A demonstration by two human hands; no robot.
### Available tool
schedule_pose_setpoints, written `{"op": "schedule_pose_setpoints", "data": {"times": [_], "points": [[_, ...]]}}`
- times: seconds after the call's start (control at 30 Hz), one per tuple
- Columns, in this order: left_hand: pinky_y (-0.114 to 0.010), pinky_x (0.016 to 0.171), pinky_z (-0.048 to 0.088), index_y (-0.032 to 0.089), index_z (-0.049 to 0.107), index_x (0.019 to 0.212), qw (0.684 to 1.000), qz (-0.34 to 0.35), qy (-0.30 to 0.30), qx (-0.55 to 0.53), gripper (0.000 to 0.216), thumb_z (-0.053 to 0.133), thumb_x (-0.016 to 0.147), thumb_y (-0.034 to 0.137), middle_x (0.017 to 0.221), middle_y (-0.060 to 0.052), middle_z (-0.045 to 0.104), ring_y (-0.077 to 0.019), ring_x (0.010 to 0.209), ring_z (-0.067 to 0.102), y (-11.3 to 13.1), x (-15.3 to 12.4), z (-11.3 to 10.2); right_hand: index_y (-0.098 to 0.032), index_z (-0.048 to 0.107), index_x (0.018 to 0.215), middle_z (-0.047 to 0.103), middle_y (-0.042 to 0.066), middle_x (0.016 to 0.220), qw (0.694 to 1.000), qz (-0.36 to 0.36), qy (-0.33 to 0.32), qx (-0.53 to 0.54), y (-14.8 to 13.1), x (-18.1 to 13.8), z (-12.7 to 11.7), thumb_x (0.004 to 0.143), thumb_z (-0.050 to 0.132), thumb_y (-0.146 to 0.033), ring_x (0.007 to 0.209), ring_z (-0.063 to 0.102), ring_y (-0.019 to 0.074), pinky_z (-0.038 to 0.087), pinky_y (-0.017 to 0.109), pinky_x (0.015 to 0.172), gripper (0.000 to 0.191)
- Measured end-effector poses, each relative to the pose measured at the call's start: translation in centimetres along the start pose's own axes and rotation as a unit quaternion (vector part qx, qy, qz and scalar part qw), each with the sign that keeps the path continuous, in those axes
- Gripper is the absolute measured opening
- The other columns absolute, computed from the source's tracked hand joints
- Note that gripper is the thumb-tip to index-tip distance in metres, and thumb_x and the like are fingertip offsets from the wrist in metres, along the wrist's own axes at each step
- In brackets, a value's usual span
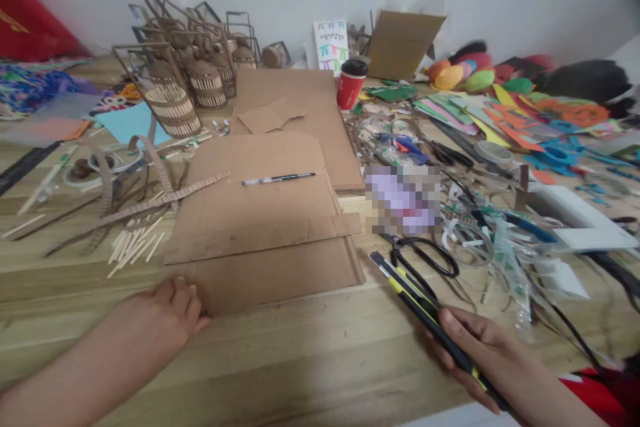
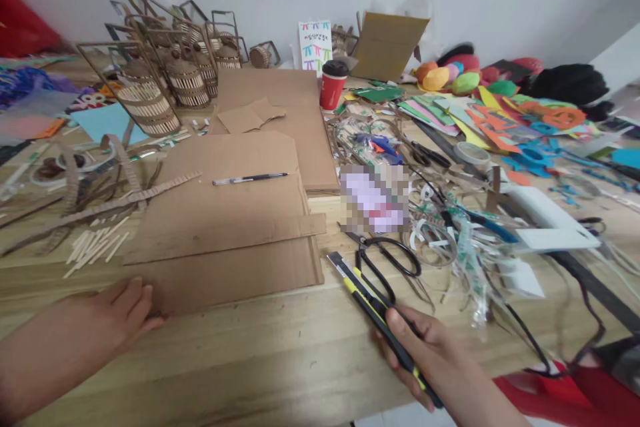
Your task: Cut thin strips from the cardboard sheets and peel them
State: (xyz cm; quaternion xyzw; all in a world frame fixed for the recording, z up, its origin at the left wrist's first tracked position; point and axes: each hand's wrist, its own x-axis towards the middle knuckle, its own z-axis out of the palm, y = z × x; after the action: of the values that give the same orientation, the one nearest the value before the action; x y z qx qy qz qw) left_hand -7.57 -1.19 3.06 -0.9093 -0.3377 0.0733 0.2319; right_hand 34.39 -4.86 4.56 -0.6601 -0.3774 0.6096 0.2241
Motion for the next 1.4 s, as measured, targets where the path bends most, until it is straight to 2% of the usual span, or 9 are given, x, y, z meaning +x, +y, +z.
{"op": "schedule_pose_setpoints", "data": {"times": [0.1, 0.17, 0.23, 0.43, 0.63, 0.8, 1.0, 1.3, 1.4], "points": [[-0.036, 0.061, 0.051, 0.011, 0.077, 0.083, 0.999, 0.018, -0.041, 0.009, 0.037, 0.042, 0.09, 0.005, 0.083, -0.018, 0.073, -0.0297, 0.074, 0.068, 0.0, 0.2, -0.5, -0.018, 0.061, 0.075, 0.061, 0.0, 0.067, 0.999, 0.004, -0.032, 0.01, -0.1, -0.2, 0.1, 0.078, 0.059, -0.071, 0.044, 0.042, 0.0053, 0.036, 0.019, 0.042, 0.053], [-0.036, 0.058, 0.053, 0.011, 0.078, 0.085, 0.998, 0.032, -0.047, 0.028, 0.039, 0.039, 0.09, 0.005, 0.085, -0.019, 0.074, -0.0306, 0.075, 0.07, 0.0, 0.2, -0.7, -0.019, 0.065, 0.084, 0.067, 0.004, 0.078, 0.998, 0.0, -0.053, 0.02, -0.5, -0.5, 0.2, 0.08, 0.063, -0.065, 0.062, 0.057, 0.011, 0.049, 0.022, 0.059, 0.046], [-0.035, 0.057, 0.055, 0.011, 0.078, 0.085, 0.997, 0.036, -0.048, 0.044, 0.041, 0.038, 0.089, 0.005, 0.085, -0.02, 0.075, -0.03, 0.074, 0.071, -0.1, 0.3, -0.8, -0.02, 0.066, 0.091, 0.069, 0.006, 0.087, 0.998, -0.005, -0.058, 0.019, -0.8, -0.8, 0.2, 0.08, 0.064, -0.063, 0.075, 0.061, 0.0147, 0.052, 0.026, 0.071, 0.044], [-0.036, 0.056, 0.057, 0.009, 0.078, 0.086, 0.998, 0.036, -0.032, 0.045, 0.042, 0.036, 0.087, 0.003, 0.085, -0.022, 0.074, -0.0305, 0.072, 0.072, 0.1, 0.4, -1.0, -0.019, 0.06, 0.078, 0.058, -0.001, 0.069, 0.998, -0.02, -0.014, -0.065, -0.6, -1.4, 0.4, 0.081, 0.056, -0.07, 0.048, 0.042, 0.0071, 0.043, 0.022, 0.047, 0.05], [-0.035, 0.053, 0.056, 0.008, 0.078, 0.083, 0.999, 0.018, -0.023, 0.037, 0.033, 0.046, 0.084, 0.003, 0.083, -0.023, 0.074, -0.0309, 0.069, 0.071, 0.3, 0.3, -1.3, -0.02, 0.053, 0.075, 0.052, -0.005, 0.064, 0.999, 0.021, -0.021, -0.02, 0.8, -1.2, 1.0, 0.078, 0.055, -0.075, 0.041, 0.031, 0.0032, 0.034, 0.018, 0.04, 0.055], [-0.036, 0.052, 0.057, 0.008, 0.078, 0.085, 0.998, 0.035, -0.034, 0.047, 0.03, 0.048, 0.085, 0.009, 0.084, -0.024, 0.074, -0.0314, 0.069, 0.072, 0.2, 0.4, -1.3, -0.02, 0.048, 0.071, 0.046, -0.007, 0.055, 0.999, 0.029, -0.035, -0.015, 1.3, -1.4, 1.1, 0.08, 0.052, -0.075, 0.038, 0.029, 0.0028, 0.033, 0.017, 0.039, 0.055], [-0.035, 0.057, 0.058, 0.012, 0.078, 0.089, 0.996, 0.018, -0.086, 0.032, 0.028, 0.049, 0.089, 0.011, 0.089, -0.02, 0.075, -0.0291, 0.073, 0.072, 0.2, 0.5, -1.4, -0.021, 0.044, 0.072, 0.051, -0.007, 0.057, 0.999, 0.047, -0.024, -0.002, 1.0, -1.2, 1.5, 0.074, 0.056, -0.078, 0.036, 0.03, 0.0015, 0.031, 0.015, 0.034, 0.058], [-0.035, 0.051, 0.054, 0.007, 0.076, 0.081, 0.998, 0.03, 0.007, 0.046, 0.033, 0.044, 0.09, 0.009, 0.078, -0.021, 0.072, -0.029, 0.065, 0.069, 0.6, 0.8, -0.7, -0.021, 0.046, 0.077, 0.051, -0.009, 0.056, 0.996, 0.037, -0.084, 0.013, 0.4, -0.4, 1.8, 0.079, 0.059, -0.069, 0.033, 0.031, -0.0005, 0.029, 0.012, 0.033, 0.05], [-0.035, 0.051, 0.053, 0.008, 0.074, 0.08, 1.0, 0.009, 0.003, 0.025, 0.027, 0.049, 0.09, 0.012, 0.076, -0.019, 0.071, -0.0288, 0.065, 0.068, 0.9, 1.3, -0.7, -0.021, 0.044, 0.073, 0.053, -0.008, 0.056, 0.994, 0.041, -0.097, 0.011, -0.2, 0.1, 1.9, 0.078, 0.064, -0.064, 0.032, 0.034, 0.0001, 0.028, 0.013, 0.032, 0.047]]}}
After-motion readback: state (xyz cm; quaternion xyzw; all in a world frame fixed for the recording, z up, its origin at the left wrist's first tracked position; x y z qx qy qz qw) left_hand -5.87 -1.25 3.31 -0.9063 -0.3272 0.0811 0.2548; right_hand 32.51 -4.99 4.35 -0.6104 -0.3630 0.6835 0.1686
